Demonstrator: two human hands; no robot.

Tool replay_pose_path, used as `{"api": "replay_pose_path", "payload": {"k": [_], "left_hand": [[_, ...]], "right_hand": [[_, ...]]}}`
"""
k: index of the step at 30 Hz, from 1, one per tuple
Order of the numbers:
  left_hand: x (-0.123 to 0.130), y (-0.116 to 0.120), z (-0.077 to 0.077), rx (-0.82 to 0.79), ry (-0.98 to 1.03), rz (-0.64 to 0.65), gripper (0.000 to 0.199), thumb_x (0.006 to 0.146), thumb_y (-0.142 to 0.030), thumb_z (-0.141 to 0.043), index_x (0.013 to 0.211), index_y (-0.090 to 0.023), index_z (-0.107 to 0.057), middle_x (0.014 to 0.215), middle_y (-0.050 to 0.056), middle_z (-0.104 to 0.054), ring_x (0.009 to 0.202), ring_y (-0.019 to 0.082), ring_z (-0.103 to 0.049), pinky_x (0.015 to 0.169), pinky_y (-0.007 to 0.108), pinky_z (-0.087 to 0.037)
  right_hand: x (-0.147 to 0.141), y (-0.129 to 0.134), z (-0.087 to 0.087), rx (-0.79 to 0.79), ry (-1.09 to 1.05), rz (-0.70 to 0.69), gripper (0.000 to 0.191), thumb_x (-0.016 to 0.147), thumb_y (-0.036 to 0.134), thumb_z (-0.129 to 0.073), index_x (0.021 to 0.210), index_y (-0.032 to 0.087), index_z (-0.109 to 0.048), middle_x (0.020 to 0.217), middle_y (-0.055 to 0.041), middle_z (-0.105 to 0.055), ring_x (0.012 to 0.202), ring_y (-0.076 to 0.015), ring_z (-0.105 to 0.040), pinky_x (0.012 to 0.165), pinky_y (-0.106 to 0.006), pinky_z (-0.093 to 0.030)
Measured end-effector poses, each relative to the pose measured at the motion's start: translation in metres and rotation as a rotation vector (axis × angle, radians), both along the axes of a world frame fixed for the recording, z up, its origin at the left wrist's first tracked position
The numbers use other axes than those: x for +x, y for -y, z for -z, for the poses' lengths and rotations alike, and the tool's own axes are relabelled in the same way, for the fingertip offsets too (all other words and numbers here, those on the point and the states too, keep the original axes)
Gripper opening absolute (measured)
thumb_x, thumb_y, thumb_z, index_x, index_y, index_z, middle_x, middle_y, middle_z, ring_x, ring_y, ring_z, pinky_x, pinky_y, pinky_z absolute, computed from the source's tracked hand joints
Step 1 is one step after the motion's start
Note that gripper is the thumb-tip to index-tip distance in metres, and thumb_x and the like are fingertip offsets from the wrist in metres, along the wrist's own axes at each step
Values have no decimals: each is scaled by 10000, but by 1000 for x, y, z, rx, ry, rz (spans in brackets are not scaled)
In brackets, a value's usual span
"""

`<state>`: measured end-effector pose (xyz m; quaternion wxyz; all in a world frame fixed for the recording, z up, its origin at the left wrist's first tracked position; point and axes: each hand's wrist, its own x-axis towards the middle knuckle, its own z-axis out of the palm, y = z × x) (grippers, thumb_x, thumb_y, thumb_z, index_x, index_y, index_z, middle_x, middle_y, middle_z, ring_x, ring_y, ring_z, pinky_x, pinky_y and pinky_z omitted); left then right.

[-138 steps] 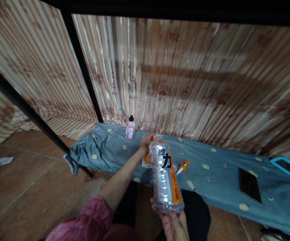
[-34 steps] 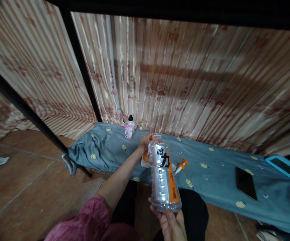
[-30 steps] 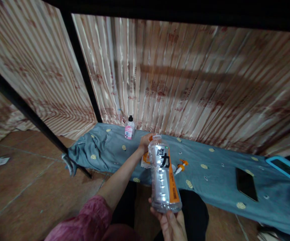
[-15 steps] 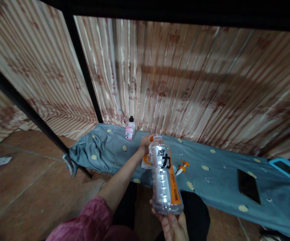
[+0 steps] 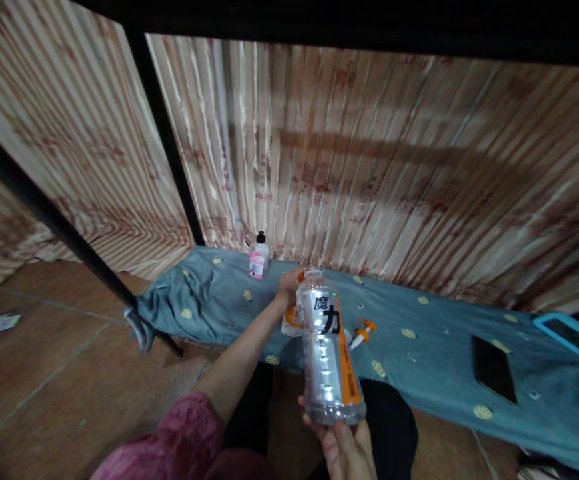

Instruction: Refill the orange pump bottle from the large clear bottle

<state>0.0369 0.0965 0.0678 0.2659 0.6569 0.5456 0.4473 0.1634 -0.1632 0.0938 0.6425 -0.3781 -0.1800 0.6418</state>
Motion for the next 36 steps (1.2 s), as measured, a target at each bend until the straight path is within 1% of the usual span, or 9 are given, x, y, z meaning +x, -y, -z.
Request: {"api": "replay_pose_path", "payload": {"k": [4, 8, 11, 14, 19, 24, 27, 31, 36], "left_hand": [[-1, -1, 0, 40, -22, 23, 201, 769, -322, -705, 882, -156, -712, 870, 35, -728, 777, 168, -624, 708, 249, -490], [-3, 3, -7, 33, -45, 11, 146, 761, -288, -706, 858, -179, -715, 865, 31, -728, 774, 172, -636, 722, 255, -492], [-3, 7, -12, 23, -63, 2, 117, 765, -262, -703, 832, -166, -712, 846, 42, -723, 754, 166, -625, 708, 249, -476], [-3, 9, -14, 20, -64, 3, 122, 777, -254, -692, 832, -147, -705, 835, 43, -714, 740, 158, -605, 691, 245, -462], [-2, 8, -12, 21, -49, 2, 136, 770, -240, -696, 860, -139, -706, 855, 38, -713, 741, 148, -594, 709, 241, -460], [-2, 7, -9, 14, -14, 9, 175, 768, -274, -700, 867, -130, -707, 855, 49, -716, 748, 157, -595, 688, 240, -465], [-3, 5, -8, 6, -12, 20, 187, 771, -295, -695, 877, -141, -710, 865, 42, -717, 757, 159, -603, 702, 244, -473], [-2, 4, -7, 7, -9, 21, 180, 772, -282, -690, 888, -146, -709, 888, 45, -724, 780, 162, -612, 718, 244, -476], [-1, 5, -7, 22, -14, 7, 174, 772, -298, -706, 853, -145, -706, 867, 46, -724, 757, 158, -606, 689, 238, -463]], "right_hand": [[-2, -1, -3, -4, -43, -10, 385, 600, 417, -908, 956, 326, -794, 961, -47, -834, 805, -309, -789, 646, -278, -644], [-1, -1, 0, -11, -55, -18, 411, 599, 424, -906, 980, 329, -786, 1000, -44, -828, 835, -330, -783, 648, -284, -646], [0, 0, 4, 1, -35, -14, 400, 615, 443, -893, 985, 340, -780, 974, -41, -832, 815, -311, -788, 651, -280, -644], [0, 1, 6, 13, -20, -10, 411, 631, 442, -886, 1016, 362, -766, 979, -27, -832, 810, -289, -790, 655, -277, -644], [0, 1, 7, 3, -13, -9, 412, 622, 433, -894, 1005, 347, -770, 954, -45, -835, 809, -283, -791, 684, -288, -642], [-1, 1, 9, 12, -16, 7, 403, 620, 433, -894, 987, 312, -777, 939, -63, -836, 782, -285, -793, 667, -292, -645], [-1, 0, 9, 18, -16, 14, 416, 623, 437, -892, 1003, 317, -773, 952, -63, -834, 788, -286, -792, 666, -293, -645], [0, -1, 10, 14, -14, 4, 419, 614, 442, -896, 995, 312, -776, 955, -64, -834, 789, -281, -792, 670, -286, -643], [2, -1, 13, 10, -1, -2, 398, 627, 462, -884, 988, 334, -775, 939, -49, -837, 790, -269, -793, 682, -276, -637]]}}
